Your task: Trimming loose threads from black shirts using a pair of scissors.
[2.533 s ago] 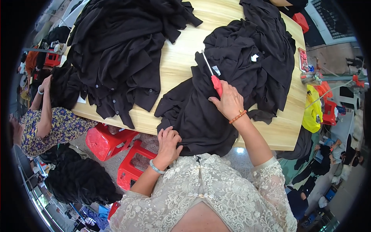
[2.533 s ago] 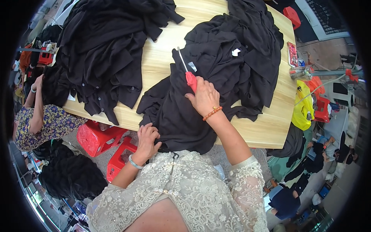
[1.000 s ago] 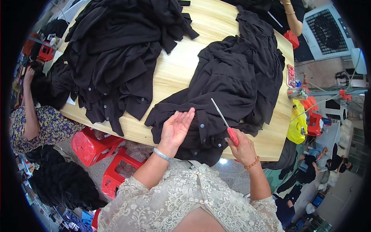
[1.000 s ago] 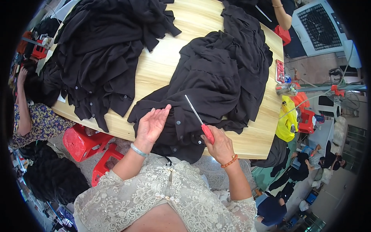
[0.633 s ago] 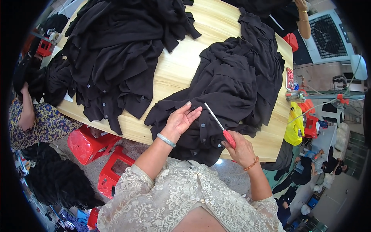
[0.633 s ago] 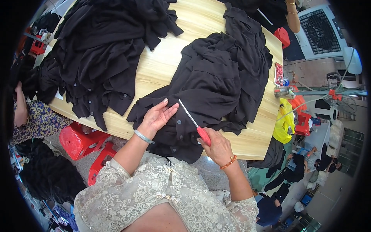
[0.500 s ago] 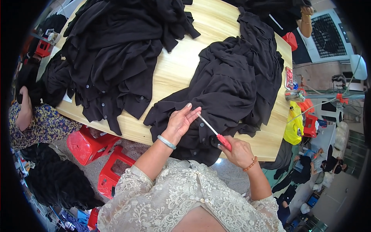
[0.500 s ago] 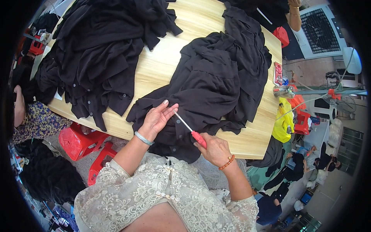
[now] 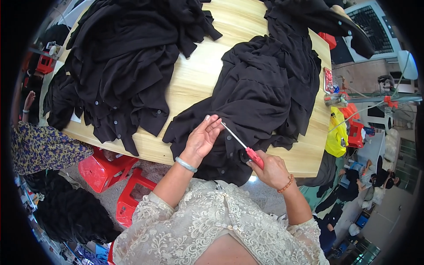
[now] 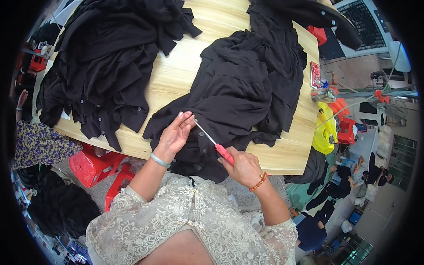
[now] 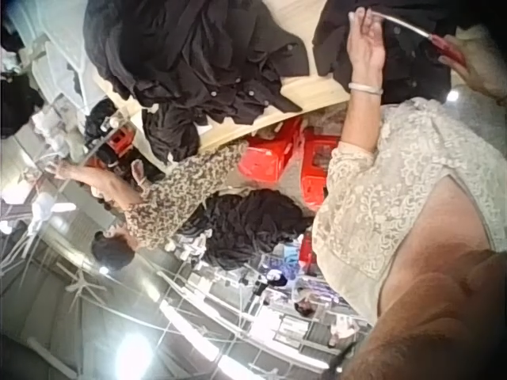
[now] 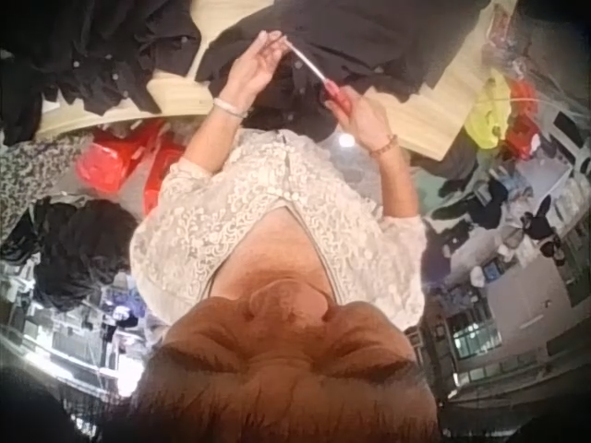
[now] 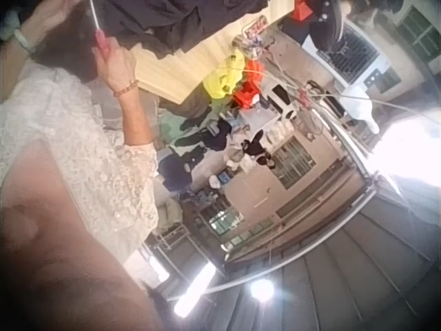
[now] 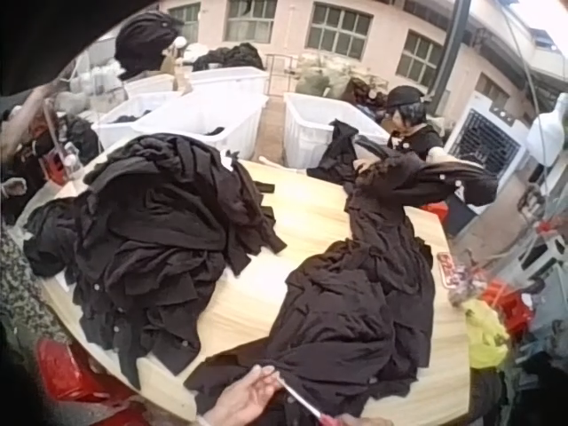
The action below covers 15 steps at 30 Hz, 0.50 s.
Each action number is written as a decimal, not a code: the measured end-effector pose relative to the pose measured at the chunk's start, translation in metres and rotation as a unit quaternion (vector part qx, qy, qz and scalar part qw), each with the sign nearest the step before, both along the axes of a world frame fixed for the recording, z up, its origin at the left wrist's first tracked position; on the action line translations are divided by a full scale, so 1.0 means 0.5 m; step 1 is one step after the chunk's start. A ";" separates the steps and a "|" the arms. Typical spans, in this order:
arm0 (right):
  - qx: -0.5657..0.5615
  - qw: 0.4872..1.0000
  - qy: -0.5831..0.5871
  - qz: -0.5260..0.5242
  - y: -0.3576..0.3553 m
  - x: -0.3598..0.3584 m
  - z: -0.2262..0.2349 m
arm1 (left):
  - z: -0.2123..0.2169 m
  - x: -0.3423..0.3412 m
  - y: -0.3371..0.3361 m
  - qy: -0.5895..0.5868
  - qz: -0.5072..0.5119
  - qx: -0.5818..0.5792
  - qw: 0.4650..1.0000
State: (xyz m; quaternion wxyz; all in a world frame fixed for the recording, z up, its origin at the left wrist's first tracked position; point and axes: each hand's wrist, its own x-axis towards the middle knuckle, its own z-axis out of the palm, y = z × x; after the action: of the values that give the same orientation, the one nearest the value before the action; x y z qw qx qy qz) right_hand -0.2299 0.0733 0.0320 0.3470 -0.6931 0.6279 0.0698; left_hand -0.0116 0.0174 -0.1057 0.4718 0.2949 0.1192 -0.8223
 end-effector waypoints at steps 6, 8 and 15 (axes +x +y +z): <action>-0.092 0.991 -0.067 -0.071 0.034 -0.038 -0.003 | 0.087 -0.014 0.076 -0.067 -0.176 -0.054 0.981; -0.085 0.991 -0.057 -0.081 0.047 -0.046 0.002 | 0.100 -0.039 0.081 -0.129 -0.209 -0.084 0.966; -0.050 0.995 -0.030 -0.076 0.095 -0.074 0.023 | 0.041 -0.096 0.093 -0.389 -0.198 -0.208 0.875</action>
State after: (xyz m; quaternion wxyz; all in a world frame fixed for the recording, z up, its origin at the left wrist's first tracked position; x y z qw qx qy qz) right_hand -0.2670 0.1208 0.0433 0.3351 -0.6619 0.6705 -0.0092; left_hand -0.0595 0.0637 -0.0852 0.3575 0.5034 -0.3089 -0.7234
